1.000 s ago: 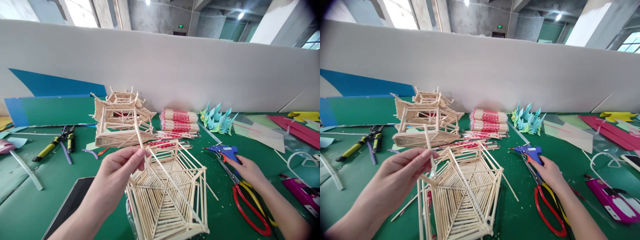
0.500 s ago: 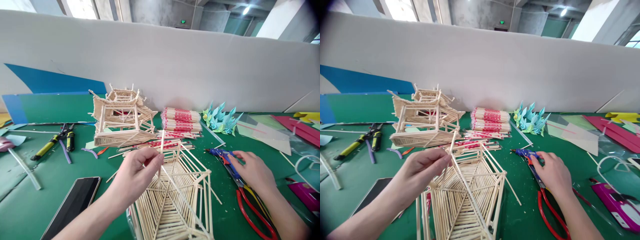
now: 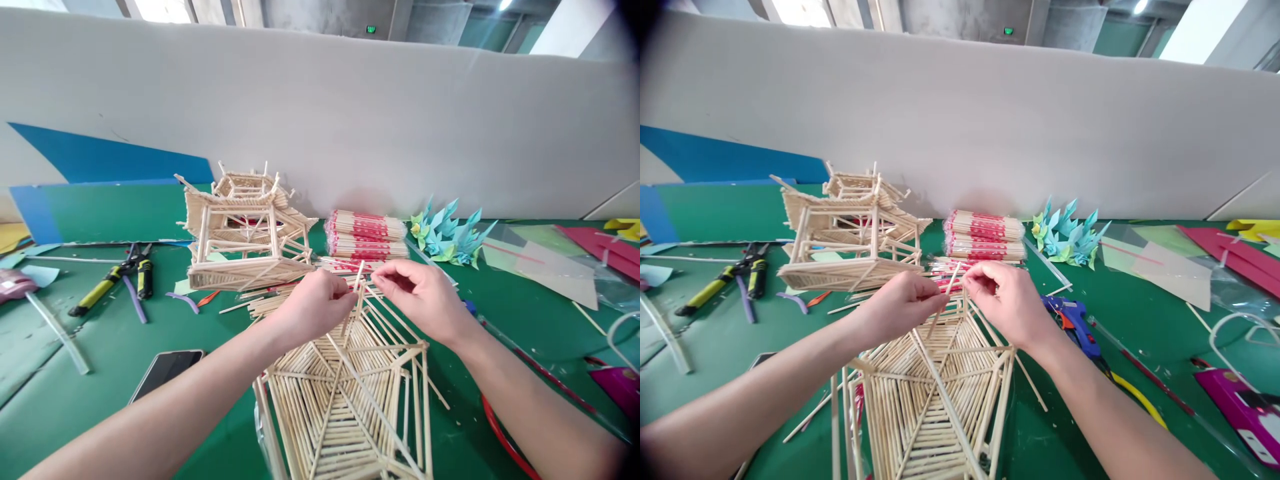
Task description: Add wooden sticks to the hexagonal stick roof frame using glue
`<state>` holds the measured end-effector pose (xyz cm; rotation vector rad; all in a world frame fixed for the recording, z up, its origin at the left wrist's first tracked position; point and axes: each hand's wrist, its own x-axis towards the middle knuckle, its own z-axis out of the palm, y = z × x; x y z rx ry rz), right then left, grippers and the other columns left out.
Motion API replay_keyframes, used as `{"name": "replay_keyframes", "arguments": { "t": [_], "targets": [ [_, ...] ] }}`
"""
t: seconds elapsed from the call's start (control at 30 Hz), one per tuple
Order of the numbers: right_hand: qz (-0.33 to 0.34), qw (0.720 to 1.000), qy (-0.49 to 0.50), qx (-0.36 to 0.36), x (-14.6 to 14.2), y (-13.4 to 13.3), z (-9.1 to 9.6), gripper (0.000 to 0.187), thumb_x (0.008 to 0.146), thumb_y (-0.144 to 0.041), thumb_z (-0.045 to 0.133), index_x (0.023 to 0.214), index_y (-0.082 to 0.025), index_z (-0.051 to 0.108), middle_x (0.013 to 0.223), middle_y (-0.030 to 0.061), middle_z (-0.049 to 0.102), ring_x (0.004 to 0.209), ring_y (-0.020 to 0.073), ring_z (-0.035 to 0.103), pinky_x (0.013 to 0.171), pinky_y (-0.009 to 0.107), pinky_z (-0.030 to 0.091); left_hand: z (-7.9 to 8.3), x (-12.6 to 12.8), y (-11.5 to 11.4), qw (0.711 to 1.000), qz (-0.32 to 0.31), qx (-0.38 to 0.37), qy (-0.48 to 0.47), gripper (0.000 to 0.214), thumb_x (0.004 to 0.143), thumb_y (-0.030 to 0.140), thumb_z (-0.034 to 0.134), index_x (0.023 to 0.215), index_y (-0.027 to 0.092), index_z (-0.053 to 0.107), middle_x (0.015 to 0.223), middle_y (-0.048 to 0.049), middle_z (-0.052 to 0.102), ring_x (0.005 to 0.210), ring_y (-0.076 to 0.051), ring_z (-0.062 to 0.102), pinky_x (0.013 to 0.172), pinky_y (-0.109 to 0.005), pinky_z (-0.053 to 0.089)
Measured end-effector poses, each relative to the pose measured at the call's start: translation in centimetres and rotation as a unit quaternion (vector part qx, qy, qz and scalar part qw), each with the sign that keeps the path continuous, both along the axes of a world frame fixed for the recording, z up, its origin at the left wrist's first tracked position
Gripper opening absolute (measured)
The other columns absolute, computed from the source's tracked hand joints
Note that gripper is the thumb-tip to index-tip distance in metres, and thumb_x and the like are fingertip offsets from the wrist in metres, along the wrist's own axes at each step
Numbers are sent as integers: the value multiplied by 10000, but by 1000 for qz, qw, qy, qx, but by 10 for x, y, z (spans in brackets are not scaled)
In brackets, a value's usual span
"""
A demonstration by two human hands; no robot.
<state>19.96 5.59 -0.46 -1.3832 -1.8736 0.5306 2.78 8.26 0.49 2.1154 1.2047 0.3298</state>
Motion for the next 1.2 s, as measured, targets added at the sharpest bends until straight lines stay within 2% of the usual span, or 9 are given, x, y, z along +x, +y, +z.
{"name": "replay_keyframes", "arguments": {
  "t": [0.17,0.47,0.7,0.83,1.03,1.2],
  "targets": [
    [25,1000,-4,-7,-4,0,-1,102,797,-204,524,756,-182,615,714,-15,635,642,109,548,566,218,415,-7,1,-1,1000,4,16,12,309,735,216,411,466,180,265,464,62,218,455,-77,200,429,-244,168],
    [-20,999,44,13,4,-20,-13,96,823,-218,515,757,-191,580,677,-34,566,596,86,485,547,197,391,-15,-1,-5,997,4,63,42,299,750,248,400,470,173,327,483,38,319,487,-90,283,476,-261,207],
    [-38,998,51,25,10,-27,-21,63,814,-206,532,776,-202,581,720,-33,588,641,93,506,588,195,395,-13,1,-7,994,1,82,70,338,748,236,401,456,178,243,450,42,276,478,-94,267,494,-269,208],
    [-35,998,49,14,10,-29,-21,66,819,-213,523,782,-207,577,720,-29,585,638,103,505,582,210,395,-13,1,-7,993,-10,84,76,332,754,233,390,452,179,263,452,46,272,465,-91,261,492,-264,215],
    [-27,998,58,-3,9,-30,-25,84,831,-223,500,783,-206,566,739,-14,574,663,119,512,615,232,405,-13,0,-8,992,-18,89,93,311,762,225,384,459,173,344,471,24,378,493,-99,346,503,-251,250],
    [-35,998,31,-40,9,-21,-26,98,834,-252,487,859,-207,571,823,9,581,722,129,529,650,246,427,-12,-1,-9,992,-25,83,93,304,771,218,375,475,172,318,487,17,404,510,-100,370,512,-248,260]
  ]
}}
